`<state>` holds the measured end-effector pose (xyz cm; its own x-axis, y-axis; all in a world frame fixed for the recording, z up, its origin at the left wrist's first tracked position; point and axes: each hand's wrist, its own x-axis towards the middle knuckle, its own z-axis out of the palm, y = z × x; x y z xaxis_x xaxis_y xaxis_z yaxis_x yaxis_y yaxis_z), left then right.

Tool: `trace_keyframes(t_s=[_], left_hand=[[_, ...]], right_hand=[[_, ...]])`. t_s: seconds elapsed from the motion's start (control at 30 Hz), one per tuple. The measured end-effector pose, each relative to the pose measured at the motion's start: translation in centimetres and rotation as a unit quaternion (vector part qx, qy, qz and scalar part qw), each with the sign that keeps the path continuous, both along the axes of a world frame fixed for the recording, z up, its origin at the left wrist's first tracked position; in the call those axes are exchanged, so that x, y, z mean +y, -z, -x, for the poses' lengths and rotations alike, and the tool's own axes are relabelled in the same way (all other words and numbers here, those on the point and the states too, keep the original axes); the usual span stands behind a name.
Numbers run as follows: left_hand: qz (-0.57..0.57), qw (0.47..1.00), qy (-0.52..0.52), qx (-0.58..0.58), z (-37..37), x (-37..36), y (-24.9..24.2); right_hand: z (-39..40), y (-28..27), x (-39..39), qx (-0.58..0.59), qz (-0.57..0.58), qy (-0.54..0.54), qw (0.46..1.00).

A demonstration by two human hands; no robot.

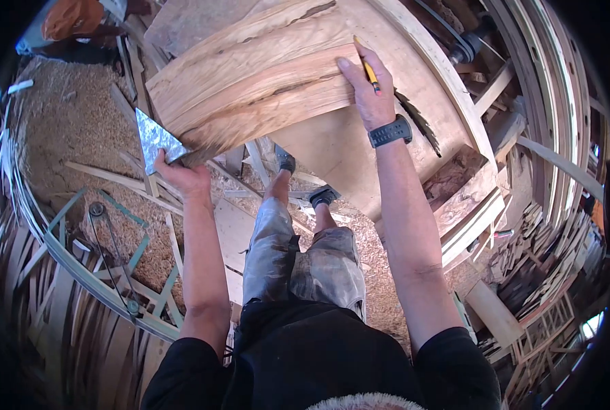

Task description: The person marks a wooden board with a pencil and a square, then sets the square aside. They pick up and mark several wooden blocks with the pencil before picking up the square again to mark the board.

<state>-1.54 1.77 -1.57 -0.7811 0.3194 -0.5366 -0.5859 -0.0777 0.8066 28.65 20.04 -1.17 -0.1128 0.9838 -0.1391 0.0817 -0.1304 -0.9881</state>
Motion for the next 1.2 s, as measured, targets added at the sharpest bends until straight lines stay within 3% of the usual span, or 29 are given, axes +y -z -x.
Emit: trace_keyframes(t_s=[0.53, 1.2], left_hand=[[0.006, 0.999, 0.007, 0.048, -0.2, 0.7, 0.6], [0.008, 1.0, -0.004, 0.025, -0.2, 0.6, 0.4]], right_hand=[[0.4, -0.1, -0.2, -0.016, -0.075, 0.064, 0.995], [0.7, -1.4, -0.6, 0.037, 0.002, 0.063, 0.997]])
